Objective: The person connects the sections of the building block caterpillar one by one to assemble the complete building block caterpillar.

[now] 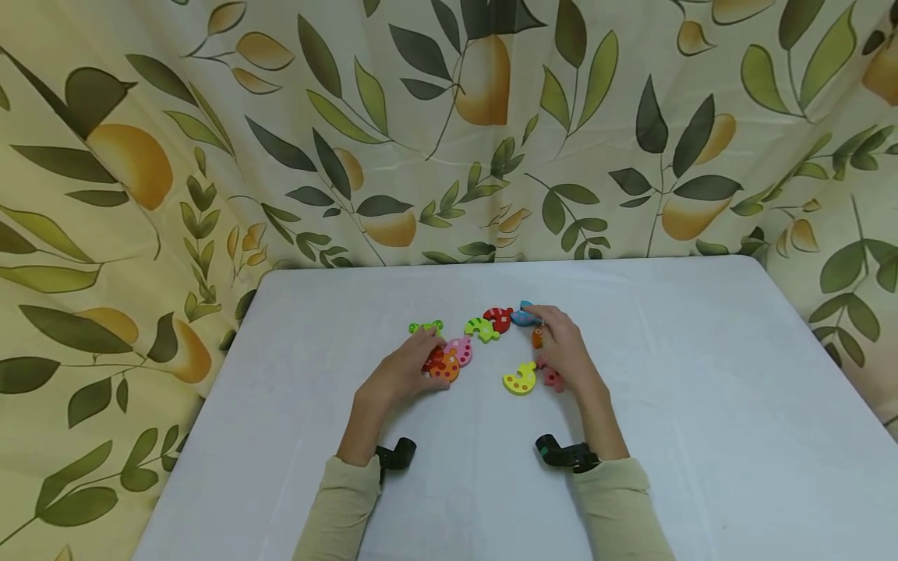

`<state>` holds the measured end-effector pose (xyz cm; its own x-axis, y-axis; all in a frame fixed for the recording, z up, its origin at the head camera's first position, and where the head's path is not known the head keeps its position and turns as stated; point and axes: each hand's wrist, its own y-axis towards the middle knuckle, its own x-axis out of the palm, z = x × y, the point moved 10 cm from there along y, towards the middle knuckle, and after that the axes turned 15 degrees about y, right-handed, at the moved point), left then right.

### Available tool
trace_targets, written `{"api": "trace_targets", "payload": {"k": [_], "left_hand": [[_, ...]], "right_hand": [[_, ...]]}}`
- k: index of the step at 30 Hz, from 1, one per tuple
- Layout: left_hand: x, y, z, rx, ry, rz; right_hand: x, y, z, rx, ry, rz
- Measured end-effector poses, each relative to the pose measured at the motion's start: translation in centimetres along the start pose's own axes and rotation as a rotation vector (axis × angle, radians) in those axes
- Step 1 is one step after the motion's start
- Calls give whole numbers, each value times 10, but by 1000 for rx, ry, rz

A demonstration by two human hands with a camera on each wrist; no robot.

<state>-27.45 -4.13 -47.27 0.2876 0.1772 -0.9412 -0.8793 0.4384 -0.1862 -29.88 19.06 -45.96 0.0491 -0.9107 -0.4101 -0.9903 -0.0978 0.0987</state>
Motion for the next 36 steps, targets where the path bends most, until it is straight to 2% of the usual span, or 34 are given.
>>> {"api": "trace_targets", "payload": {"k": [4,10,19,25,30,36], "left_hand": [[-1,-1,3,18,20,0],[1,-2,3,9,49,-29],[0,-2,4,19,51,-22],[2,-3,4,4,51,-41],[2,-3,4,7,60,-45],[3,-3,5,13,64,-56]], "right_hand": [[-7,-2,6,28,6,13],[-11,-5,15,78,13,9],[-17,-6,20,79,25,43],[-15,-6,22,97,41,45],[-14,-5,17,76,29,54],[-2,-2,7,24,5,13]]}}
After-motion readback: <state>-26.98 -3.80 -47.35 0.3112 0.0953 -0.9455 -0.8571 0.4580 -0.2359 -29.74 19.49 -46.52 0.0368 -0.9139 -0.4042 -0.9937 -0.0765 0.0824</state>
